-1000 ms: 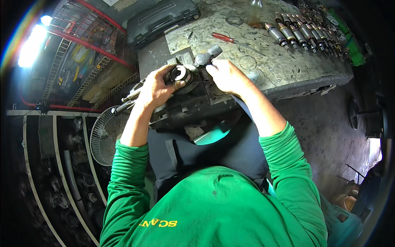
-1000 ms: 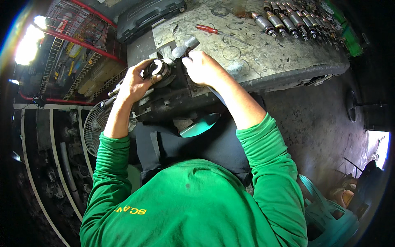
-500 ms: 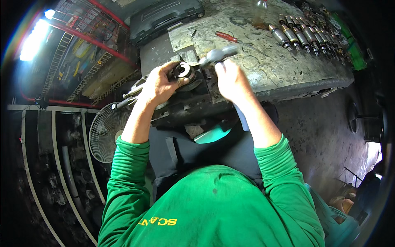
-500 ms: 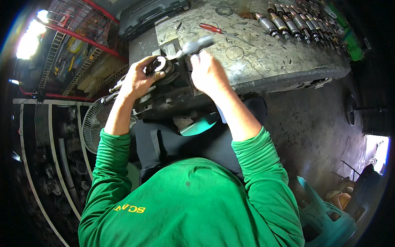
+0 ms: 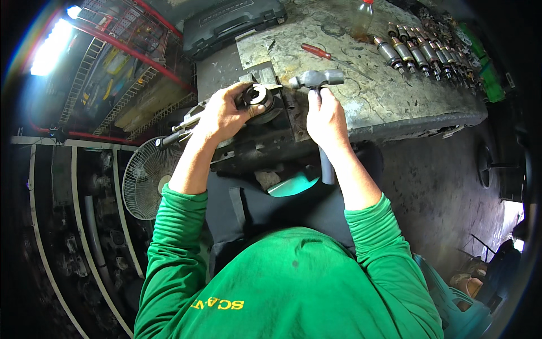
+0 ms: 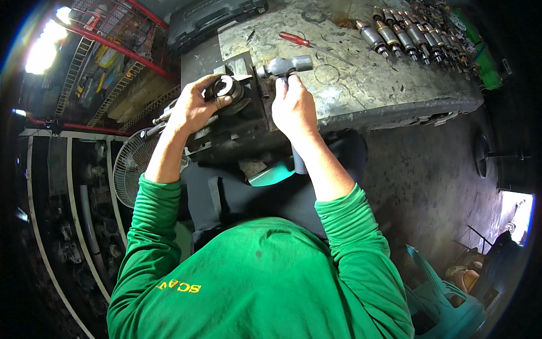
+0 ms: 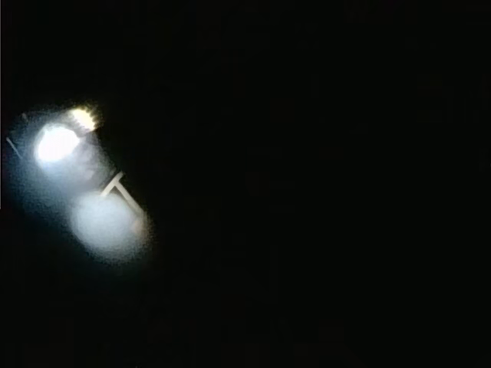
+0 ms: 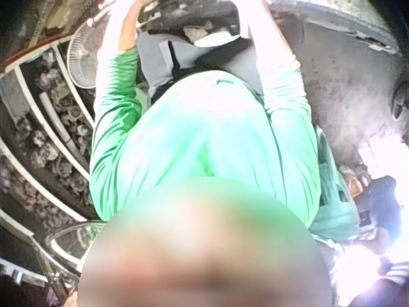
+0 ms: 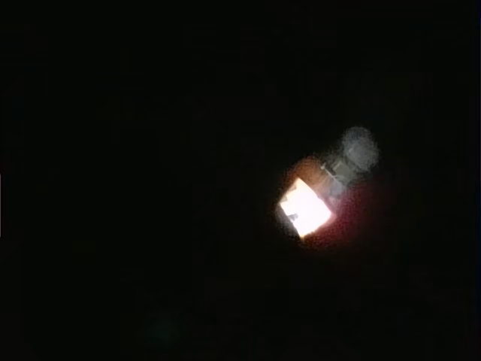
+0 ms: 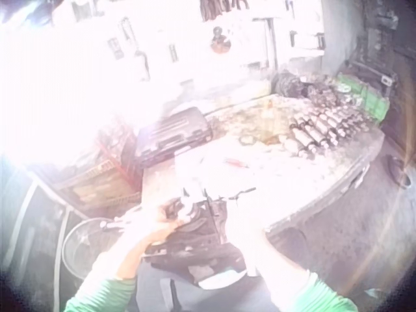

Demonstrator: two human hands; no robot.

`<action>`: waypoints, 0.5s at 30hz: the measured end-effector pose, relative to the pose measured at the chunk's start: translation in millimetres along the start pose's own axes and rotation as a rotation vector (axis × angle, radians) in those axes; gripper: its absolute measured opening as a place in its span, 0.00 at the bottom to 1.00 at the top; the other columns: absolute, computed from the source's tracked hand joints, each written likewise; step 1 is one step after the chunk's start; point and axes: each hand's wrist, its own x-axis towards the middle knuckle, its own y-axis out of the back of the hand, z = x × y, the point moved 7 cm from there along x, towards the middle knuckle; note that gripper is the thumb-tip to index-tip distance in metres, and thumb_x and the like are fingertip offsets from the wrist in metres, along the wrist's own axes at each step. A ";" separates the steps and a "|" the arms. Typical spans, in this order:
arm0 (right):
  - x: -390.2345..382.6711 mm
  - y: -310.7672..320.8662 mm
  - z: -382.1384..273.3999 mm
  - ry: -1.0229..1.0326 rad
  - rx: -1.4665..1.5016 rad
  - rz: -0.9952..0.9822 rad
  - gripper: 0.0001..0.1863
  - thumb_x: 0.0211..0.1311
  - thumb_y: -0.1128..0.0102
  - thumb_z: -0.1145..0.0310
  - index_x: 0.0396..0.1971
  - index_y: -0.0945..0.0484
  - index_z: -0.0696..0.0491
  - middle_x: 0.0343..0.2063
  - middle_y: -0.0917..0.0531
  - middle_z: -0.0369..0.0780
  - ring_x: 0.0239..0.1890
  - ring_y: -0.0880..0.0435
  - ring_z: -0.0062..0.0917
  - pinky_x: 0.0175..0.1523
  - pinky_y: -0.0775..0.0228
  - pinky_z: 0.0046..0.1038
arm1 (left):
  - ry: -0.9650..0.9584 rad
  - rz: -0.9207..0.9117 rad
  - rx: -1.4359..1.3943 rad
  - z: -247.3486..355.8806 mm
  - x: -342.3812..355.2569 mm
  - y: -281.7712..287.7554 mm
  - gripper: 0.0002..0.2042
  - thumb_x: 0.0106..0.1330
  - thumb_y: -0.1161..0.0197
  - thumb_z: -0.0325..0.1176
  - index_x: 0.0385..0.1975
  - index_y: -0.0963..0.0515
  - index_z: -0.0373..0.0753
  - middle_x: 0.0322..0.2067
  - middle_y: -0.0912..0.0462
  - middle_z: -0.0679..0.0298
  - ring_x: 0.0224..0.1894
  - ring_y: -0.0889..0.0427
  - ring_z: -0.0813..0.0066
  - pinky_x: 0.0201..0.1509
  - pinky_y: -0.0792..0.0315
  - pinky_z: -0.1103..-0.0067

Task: The person uses a hammer to tap a cylindrical metal part held in a bench vise. They repeatedly reposition the part and strike it to adjust or seat it. The work occurs at a cluttered workshop bench with tools and other parts nearby.

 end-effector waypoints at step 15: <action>-18.9 -16.5 -5.5 -0.043 -0.020 -0.038 0.17 0.80 0.46 0.59 0.39 0.26 0.60 0.32 0.16 0.59 0.37 0.16 0.59 0.40 0.26 0.49 | 0.038 0.051 0.069 4.6 -4.3 0.9 0.32 0.59 0.19 0.49 0.59 0.18 0.36 0.49 0.10 0.51 0.53 0.11 0.57 0.58 0.20 0.68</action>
